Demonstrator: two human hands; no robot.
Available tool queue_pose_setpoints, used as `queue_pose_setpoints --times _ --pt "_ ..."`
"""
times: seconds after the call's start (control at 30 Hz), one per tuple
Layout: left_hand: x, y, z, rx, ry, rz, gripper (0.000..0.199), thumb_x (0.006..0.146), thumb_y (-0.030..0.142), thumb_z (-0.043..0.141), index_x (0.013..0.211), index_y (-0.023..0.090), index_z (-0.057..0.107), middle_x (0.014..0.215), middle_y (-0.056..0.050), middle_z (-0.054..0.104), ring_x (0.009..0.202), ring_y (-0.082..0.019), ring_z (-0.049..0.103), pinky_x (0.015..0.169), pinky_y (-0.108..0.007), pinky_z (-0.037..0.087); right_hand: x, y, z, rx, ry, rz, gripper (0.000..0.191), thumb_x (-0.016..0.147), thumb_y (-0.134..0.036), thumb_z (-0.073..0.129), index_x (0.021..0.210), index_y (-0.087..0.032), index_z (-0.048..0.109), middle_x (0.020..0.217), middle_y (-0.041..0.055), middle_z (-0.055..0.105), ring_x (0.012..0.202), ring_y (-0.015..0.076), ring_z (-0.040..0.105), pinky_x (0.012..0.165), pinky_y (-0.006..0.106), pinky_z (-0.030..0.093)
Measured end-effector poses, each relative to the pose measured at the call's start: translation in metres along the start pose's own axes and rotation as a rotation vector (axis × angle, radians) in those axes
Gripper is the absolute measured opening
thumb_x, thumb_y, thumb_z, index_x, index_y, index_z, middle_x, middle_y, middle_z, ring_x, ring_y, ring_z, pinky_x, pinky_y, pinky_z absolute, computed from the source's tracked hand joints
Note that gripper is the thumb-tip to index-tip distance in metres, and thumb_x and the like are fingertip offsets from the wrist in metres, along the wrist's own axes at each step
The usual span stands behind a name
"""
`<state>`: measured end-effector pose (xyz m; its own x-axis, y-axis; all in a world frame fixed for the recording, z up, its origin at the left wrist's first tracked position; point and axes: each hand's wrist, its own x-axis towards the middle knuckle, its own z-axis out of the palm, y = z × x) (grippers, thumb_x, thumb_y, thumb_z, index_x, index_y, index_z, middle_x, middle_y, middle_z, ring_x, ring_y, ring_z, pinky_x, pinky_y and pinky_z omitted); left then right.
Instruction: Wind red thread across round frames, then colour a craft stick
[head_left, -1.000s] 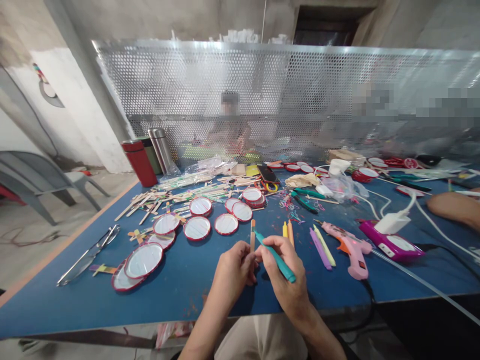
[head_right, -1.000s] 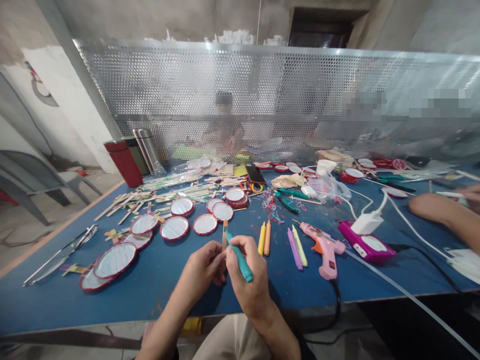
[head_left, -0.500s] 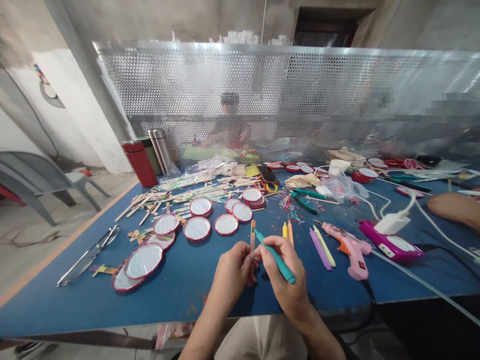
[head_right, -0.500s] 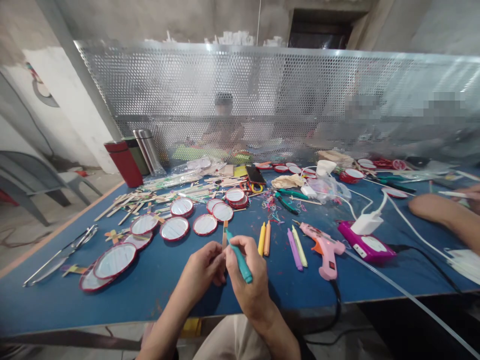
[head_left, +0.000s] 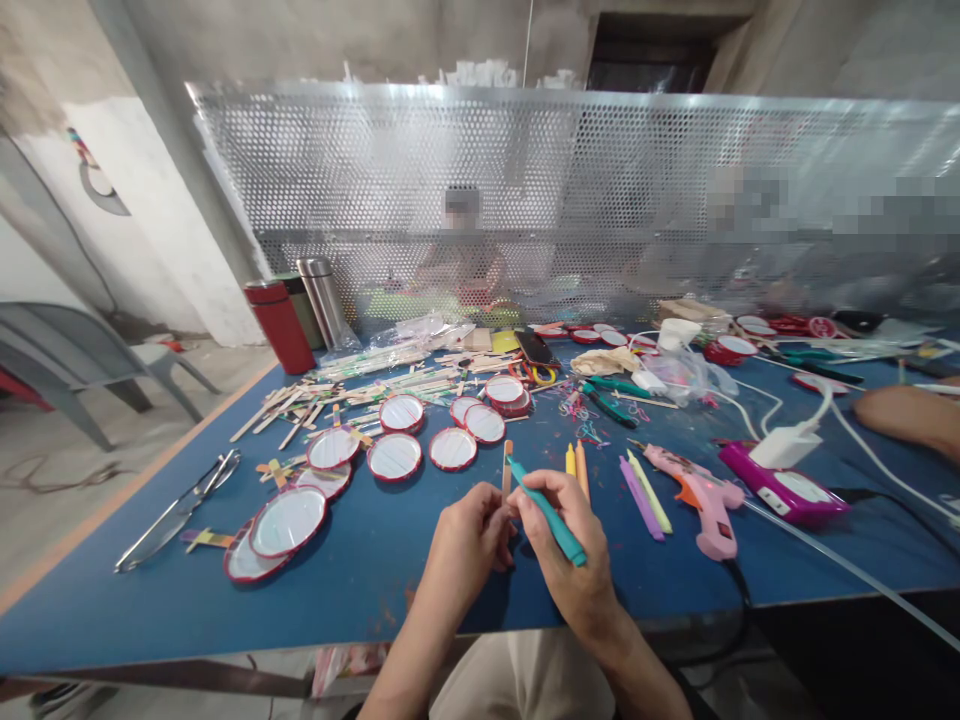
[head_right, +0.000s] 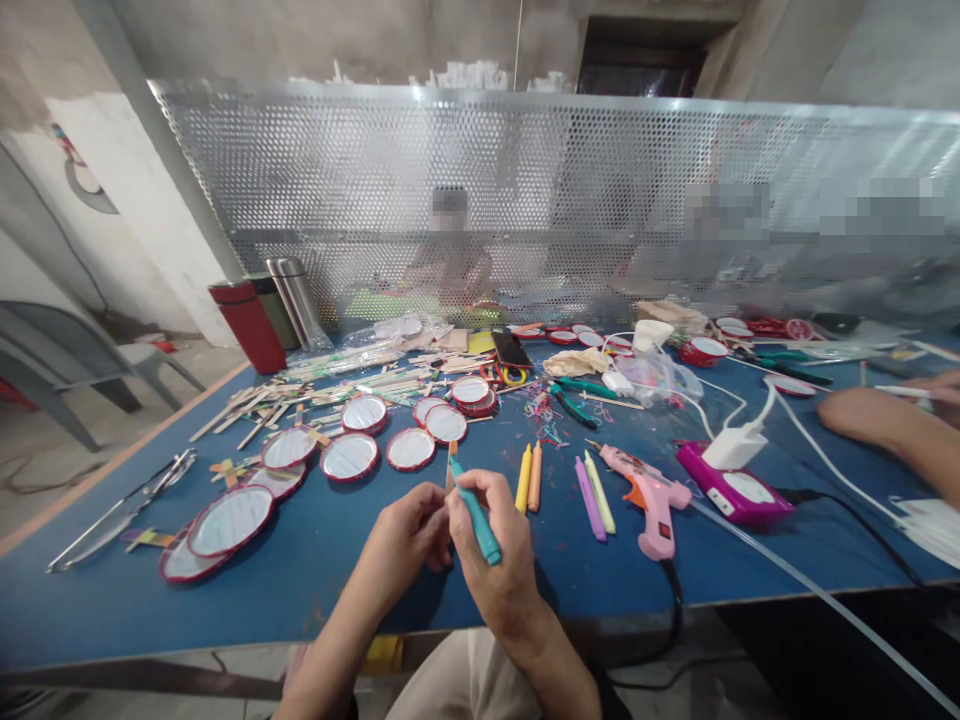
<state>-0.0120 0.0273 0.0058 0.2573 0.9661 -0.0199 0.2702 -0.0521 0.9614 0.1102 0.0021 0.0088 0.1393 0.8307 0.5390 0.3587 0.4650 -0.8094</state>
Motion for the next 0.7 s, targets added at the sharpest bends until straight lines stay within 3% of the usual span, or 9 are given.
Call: queue_pose_setpoints --times 0.7 --pt "-0.0015 -0.0019 0.0001 0.029 0.003 -0.006 0.012 0.080 0.029 0.041 0.074 0.021 0.048 0.049 0.005 0.055 0.041 -0.013 0.056 0.042 -0.021 0.043 -0.0004 -0.0030 -0.0013 0.005 -0.037 0.010 0.007 0.090 -0.025 0.050 0.095 -0.020 0.052 0.075 -0.0006 0.064 0.062 0.0116 0.063 0.058 0.020 0.050"
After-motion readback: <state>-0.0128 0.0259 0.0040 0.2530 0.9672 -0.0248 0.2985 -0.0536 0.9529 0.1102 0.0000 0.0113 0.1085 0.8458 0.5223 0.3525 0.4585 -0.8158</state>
